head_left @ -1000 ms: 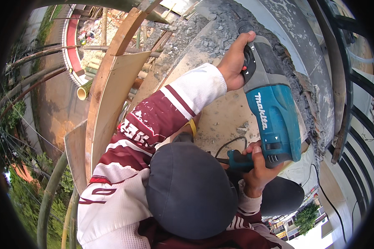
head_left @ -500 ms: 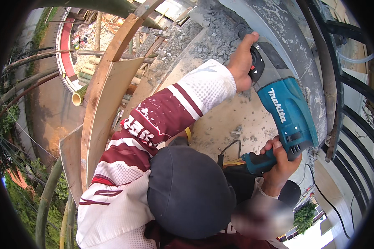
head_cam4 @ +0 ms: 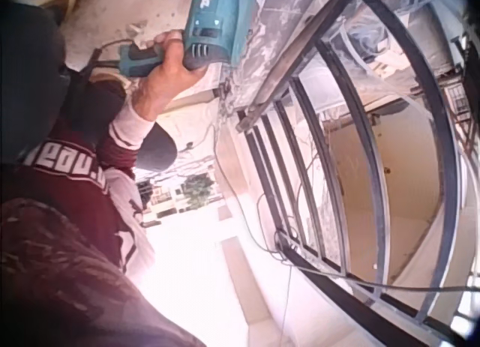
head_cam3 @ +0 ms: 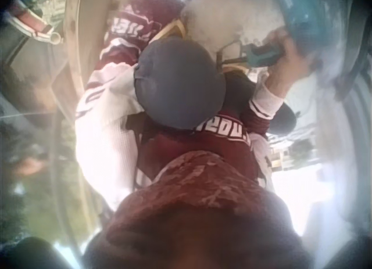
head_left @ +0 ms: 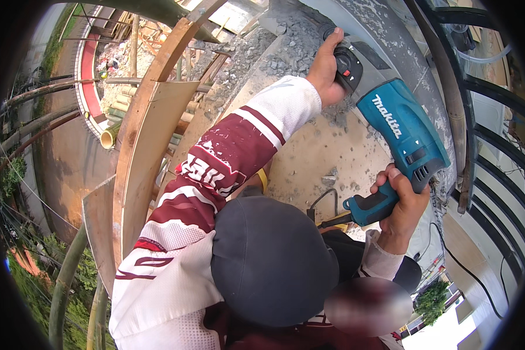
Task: The person uses a corded Makita rotary hammer drill to break and remove sections of a concrete wall or ledge. They repeatedly drill into the concrete, pause to clear debris by hand, and continue drilling along the same area.
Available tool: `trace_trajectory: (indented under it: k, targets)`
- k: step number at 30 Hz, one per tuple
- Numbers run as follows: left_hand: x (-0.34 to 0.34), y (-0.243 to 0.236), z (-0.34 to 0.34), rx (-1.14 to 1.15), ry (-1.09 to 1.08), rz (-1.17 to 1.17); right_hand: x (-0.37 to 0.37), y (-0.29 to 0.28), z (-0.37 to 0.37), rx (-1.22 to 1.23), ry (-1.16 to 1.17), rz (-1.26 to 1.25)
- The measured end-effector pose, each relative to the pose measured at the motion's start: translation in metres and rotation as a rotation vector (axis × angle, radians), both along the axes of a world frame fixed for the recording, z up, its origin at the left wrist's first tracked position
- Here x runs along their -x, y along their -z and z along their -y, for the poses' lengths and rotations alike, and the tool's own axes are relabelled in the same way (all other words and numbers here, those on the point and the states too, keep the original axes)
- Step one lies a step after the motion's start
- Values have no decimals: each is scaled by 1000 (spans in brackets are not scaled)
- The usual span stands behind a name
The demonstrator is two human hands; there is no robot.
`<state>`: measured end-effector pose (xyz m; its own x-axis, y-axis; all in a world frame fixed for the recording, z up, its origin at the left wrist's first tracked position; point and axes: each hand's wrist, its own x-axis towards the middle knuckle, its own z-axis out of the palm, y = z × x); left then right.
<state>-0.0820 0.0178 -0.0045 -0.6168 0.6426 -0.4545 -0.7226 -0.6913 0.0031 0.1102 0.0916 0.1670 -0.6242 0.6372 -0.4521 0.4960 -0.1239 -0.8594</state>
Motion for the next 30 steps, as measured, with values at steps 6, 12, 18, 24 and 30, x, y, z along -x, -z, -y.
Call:
trace_trajectory:
  k: [6,12,18,24,30]
  targets:
    - [-5,3,2,-3,-13,-4,-14,11,11,32,-67,-98]
    - [-33,7,34,100,111,-5,-57,35,57,115,19,-140]
    - [-74,-2,35,159,231,-45,-130,88,45,346,168,-193]
    - [-71,21,22,384,299,-79,-142,146,54,522,366,-246]
    - [-51,33,21,480,225,-101,-126,180,59,463,383,-257]
